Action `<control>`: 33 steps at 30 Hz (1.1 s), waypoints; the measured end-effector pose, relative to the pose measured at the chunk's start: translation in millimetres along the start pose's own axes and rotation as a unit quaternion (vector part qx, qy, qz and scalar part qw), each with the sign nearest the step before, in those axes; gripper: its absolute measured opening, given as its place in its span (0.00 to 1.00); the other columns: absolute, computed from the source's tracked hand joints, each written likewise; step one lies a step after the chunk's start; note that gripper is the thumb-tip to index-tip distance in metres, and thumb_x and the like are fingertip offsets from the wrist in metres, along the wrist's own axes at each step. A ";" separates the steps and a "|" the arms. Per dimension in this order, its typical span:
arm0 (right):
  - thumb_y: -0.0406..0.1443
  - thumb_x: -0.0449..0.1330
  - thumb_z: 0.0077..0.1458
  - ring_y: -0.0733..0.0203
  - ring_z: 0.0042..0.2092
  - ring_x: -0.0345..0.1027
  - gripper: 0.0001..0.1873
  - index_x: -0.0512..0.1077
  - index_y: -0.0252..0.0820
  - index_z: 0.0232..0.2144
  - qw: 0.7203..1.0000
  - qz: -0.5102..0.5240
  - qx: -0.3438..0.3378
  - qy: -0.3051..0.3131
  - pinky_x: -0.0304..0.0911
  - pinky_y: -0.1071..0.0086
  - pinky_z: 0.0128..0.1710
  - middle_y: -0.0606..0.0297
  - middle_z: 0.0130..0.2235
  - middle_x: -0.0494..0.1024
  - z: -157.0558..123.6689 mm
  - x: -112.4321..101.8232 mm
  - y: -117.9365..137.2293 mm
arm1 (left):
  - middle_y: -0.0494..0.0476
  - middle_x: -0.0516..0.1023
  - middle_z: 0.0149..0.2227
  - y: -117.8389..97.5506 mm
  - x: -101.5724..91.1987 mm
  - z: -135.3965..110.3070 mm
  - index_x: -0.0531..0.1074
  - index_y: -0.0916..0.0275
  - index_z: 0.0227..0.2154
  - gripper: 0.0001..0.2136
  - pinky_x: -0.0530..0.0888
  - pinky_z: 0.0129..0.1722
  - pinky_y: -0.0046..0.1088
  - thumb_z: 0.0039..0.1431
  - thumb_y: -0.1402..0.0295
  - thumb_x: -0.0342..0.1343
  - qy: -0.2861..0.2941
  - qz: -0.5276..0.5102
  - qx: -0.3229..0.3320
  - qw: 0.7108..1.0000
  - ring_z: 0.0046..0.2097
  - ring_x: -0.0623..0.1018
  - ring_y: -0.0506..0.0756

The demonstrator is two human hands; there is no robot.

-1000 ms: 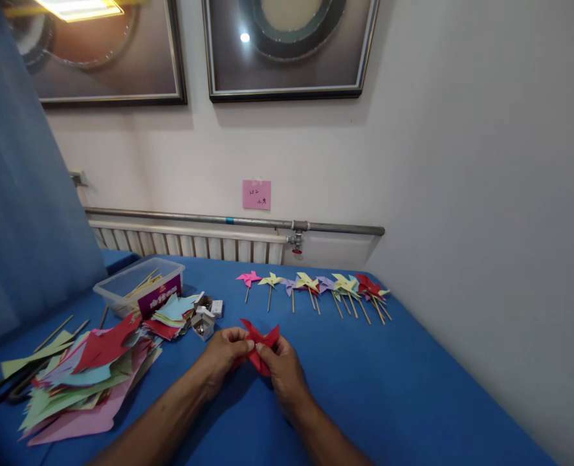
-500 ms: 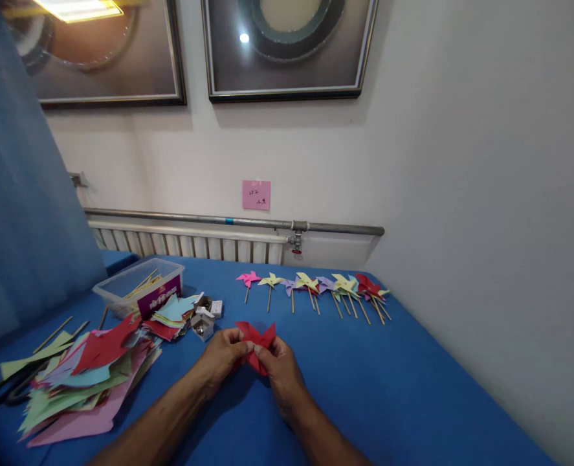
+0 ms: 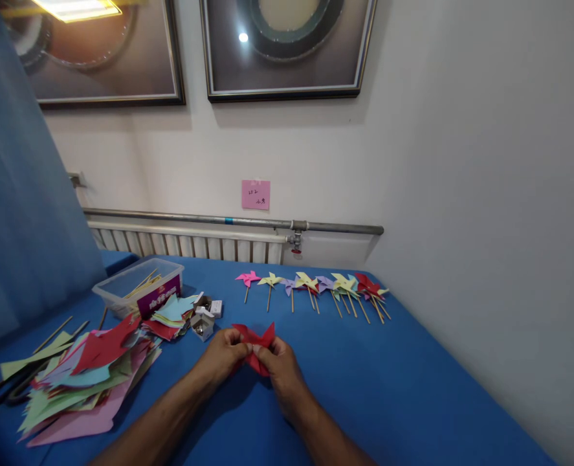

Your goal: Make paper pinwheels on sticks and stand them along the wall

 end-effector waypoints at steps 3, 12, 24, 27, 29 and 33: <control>0.44 0.73 0.44 0.54 0.40 0.77 0.21 0.80 0.39 0.39 1.000 0.010 0.003 0.007 0.68 0.64 0.44 0.58 0.39 0.84 -1.5 0.6 2.7 | 0.42 0.61 0.15 1.2 -0.9 0.6 0.62 0.61 0.16 0.11 0.53 0.20 0.22 0.39 0.66 0.61 0.005 0.003 -0.001 1.000 0.18 0.57 0.44; 0.42 0.74 0.41 0.51 0.40 0.78 0.22 0.80 0.38 0.39 1.000 0.007 0.015 0.000 0.70 0.62 0.42 0.58 0.36 0.84 1.0 -0.5 -0.7 | 0.48 0.68 0.18 -14.2 3.3 -7.9 0.71 0.65 0.20 0.09 0.56 0.22 0.23 0.38 0.64 0.59 0.036 0.012 -0.013 0.999 0.20 0.62 0.46; 0.41 0.73 0.43 0.54 0.39 0.78 0.19 0.79 0.39 0.39 0.999 0.028 0.019 -0.001 0.69 0.62 0.44 0.60 0.38 0.84 -3.5 0.9 6.5 | 0.46 0.65 0.17 -8.4 -5.3 -2.4 0.66 0.63 0.18 0.18 0.57 0.23 0.24 0.40 0.55 0.66 0.028 -0.020 -0.002 0.999 0.21 0.61 0.46; 0.40 0.73 0.42 0.55 0.36 0.78 0.20 0.79 0.39 0.39 0.998 0.048 0.041 -0.009 0.69 0.63 0.41 0.60 0.36 0.84 -3.2 2.0 7.0 | 0.48 0.67 0.18 -9.2 -10.9 -0.8 0.68 0.63 0.20 0.22 0.60 0.25 0.25 0.45 0.48 0.63 0.016 -0.051 0.011 0.998 0.21 0.64 0.47; 0.40 0.72 0.42 0.55 0.36 0.78 0.21 0.78 0.38 0.40 0.997 0.060 0.053 0.003 0.69 0.64 0.40 0.59 0.35 0.84 -3.3 4.4 7.7 | 0.50 0.70 0.19 -8.4 -14.7 0.8 0.71 0.64 0.22 0.23 0.62 0.26 0.26 0.46 0.46 0.62 0.002 -0.067 0.005 0.998 0.22 0.67 0.48; 0.40 0.73 0.42 0.62 0.28 0.73 0.17 0.77 0.39 0.34 0.997 0.054 0.052 -0.024 0.67 0.68 0.33 0.64 0.29 0.81 -3.4 1.1 9.0 | 0.52 0.72 0.21 -9.1 -29.1 7.2 0.71 0.65 0.24 0.21 0.64 0.26 0.26 0.47 0.48 0.60 -0.051 -0.047 0.001 0.998 0.22 0.69 0.49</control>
Point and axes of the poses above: each hand's wrist, its own z-axis towards the middle knuckle, its own x-axis out of the palm, y = z × x, the point moved 5 cm from there along z, towards the middle knuckle
